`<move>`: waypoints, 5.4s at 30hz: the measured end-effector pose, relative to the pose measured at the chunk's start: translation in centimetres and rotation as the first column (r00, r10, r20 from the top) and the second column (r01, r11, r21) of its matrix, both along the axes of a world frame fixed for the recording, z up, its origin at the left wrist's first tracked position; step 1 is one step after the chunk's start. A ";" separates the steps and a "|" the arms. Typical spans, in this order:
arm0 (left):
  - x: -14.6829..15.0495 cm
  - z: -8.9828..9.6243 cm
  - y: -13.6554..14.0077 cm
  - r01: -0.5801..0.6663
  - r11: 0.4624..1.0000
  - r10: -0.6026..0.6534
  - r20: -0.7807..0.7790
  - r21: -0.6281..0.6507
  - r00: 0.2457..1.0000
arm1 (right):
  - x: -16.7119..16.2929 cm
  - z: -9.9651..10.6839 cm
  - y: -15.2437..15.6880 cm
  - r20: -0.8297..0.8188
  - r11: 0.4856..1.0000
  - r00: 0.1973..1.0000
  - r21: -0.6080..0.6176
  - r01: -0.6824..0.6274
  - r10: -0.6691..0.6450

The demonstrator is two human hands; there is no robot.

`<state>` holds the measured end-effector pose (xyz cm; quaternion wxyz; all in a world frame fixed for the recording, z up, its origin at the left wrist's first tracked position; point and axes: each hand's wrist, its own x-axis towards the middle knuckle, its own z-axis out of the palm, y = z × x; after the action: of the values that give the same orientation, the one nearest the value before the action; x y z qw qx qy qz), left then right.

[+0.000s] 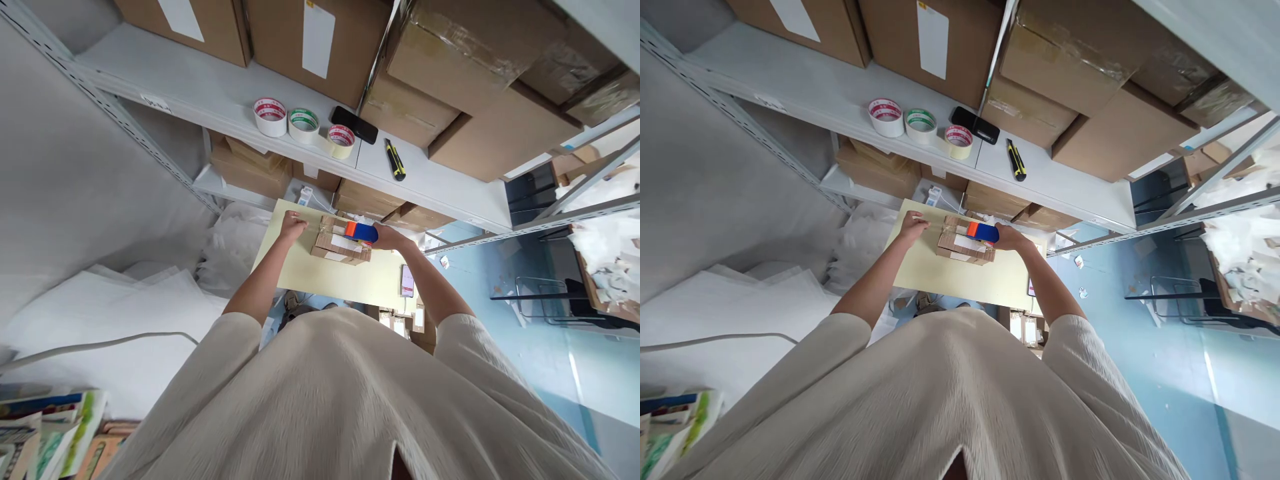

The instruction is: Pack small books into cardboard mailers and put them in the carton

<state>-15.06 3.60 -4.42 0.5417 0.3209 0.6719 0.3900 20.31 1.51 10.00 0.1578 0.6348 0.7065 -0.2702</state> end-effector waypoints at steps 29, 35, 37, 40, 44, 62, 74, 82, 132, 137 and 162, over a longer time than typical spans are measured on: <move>3.6 -5.2 -2.5 0.157 0.956 -0.124 -0.143 0.247 0.982 | -1.7 -0.1 0.5 0.188 0.995 0.977 -0.021 -0.093 0.096; 4.1 -5.3 -2.6 0.346 0.903 -0.319 -0.142 0.255 0.937 | -1.6 0.0 0.4 0.185 0.995 0.978 -0.024 -0.097 0.100; 3.9 -6.0 -2.6 0.405 0.862 -0.369 -0.172 0.305 0.913 | -1.7 0.2 0.3 0.174 0.996 0.981 -0.027 -0.087 0.090; 3.6 -7.2 -2.9 0.448 0.813 -0.398 -0.206 0.371 0.894 | -1.8 0.5 0.2 0.160 0.996 0.984 -0.035 -0.076 0.081; 3.2 -8.2 -3.4 0.481 0.771 -0.406 -0.261 0.418 0.876 | -1.9 0.7 0.1 0.158 0.994 0.981 -0.030 -0.105 0.109; 6.1 -1.3 -3.9 0.818 0.557 -0.449 -0.776 0.146 0.444 | -1.9 0.7 -0.3 0.156 0.990 0.978 -0.014 -0.141 0.142; 5.5 -2.3 -3.7 0.807 0.565 -0.441 -0.765 0.169 0.469 | -0.2 1.6 0.3 0.129 0.985 0.976 -0.025 -0.171 0.173; 4.2 -2.2 -3.6 0.811 0.568 -0.436 -0.785 0.139 0.440 | 12.4 3.2 -2.5 0.226 0.994 0.968 -0.036 -0.104 0.110; 7.4 -2.3 -4.1 0.722 0.687 -0.421 -0.766 0.080 0.485 | 8.9 -11.0 -4.1 0.233 0.992 0.964 -0.028 -0.122 0.125; 7.2 -2.7 -4.2 0.722 0.685 -0.421 -0.759 0.091 0.496 | 9.9 -12.2 -5.7 0.219 0.995 0.971 0.013 0.097 -0.098; 2.3 -5.1 -9.3 0.601 0.761 -0.405 -0.546 0.244 0.733 | 5.6 -16.4 -14.5 -0.286 0.752 0.825 0.343 0.563 -0.487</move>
<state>-12.79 -5.75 -9.52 0.3739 0.6822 0.5690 0.2666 25.87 -12.96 -6.45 -0.1265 0.7996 0.5506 -0.2037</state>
